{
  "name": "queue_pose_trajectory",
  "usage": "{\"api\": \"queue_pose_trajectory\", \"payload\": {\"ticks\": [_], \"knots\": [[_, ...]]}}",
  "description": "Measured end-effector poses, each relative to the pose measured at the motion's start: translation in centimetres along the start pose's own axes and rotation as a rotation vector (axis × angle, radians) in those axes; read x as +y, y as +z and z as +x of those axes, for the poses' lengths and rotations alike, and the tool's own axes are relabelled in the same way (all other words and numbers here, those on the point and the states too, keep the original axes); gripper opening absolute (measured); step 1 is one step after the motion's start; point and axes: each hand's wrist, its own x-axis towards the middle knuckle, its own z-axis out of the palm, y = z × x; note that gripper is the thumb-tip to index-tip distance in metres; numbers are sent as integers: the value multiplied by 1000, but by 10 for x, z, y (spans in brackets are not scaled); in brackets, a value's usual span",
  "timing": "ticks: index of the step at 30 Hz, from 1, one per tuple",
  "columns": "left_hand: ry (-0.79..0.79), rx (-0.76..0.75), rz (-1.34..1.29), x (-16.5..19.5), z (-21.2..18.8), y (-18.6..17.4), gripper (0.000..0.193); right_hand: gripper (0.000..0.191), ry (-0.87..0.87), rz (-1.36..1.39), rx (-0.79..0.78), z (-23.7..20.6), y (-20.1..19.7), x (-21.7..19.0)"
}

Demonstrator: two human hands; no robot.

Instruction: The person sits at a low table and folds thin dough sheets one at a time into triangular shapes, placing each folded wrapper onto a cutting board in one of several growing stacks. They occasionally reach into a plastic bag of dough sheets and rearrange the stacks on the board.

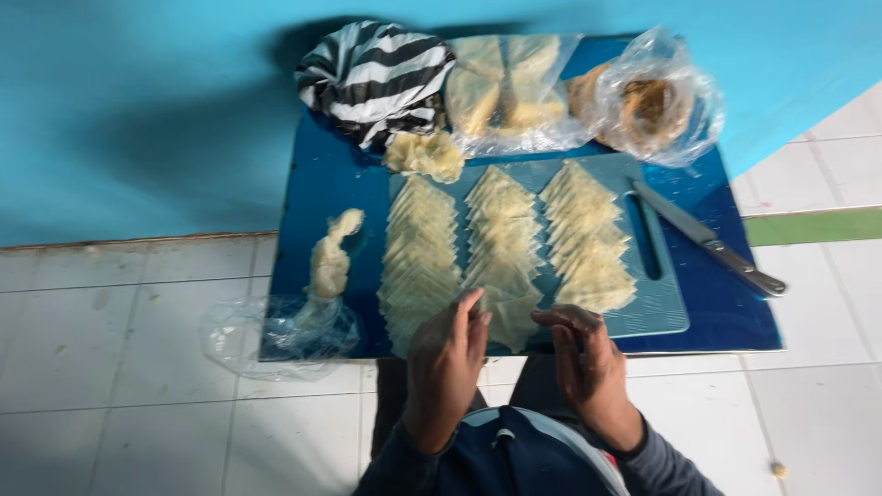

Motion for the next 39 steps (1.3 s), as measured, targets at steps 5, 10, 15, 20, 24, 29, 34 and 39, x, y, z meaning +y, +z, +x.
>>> {"api": "queue_pose_trajectory", "payload": {"ticks": [5, 10, 15, 20, 24, 29, 34, 39], "knots": [[21, -38, 113, -3, 1, 4, 23, 26, -79, -56, 89, 5, -12, 1], [96, 31, 156, -5, 3, 6, 22, 25, -98, -174, 117, 20, -28, -3], [82, 20, 116, -1, -2, 8, 21, 25, -158, -267, 137, 28, -49, 4], [99, 49, 187, -4, -6, 9, 24, 23, -160, -413, 177, 53, -96, 44], [102, 55, 202, -7, -7, 13, 26, 12, -140, -683, 72, 107, -136, 102], [93, 53, 168, -6, -5, 14, 30, 13, -96, -694, -42, 168, -127, 169], [70, 24, 89, -9, -2, 18, 31, 21, 100, -527, -105, 190, -108, 191], [68, 50, 66, -15, -3, 23, 29, 14, -17, -575, -82, 205, -103, 186]]}}
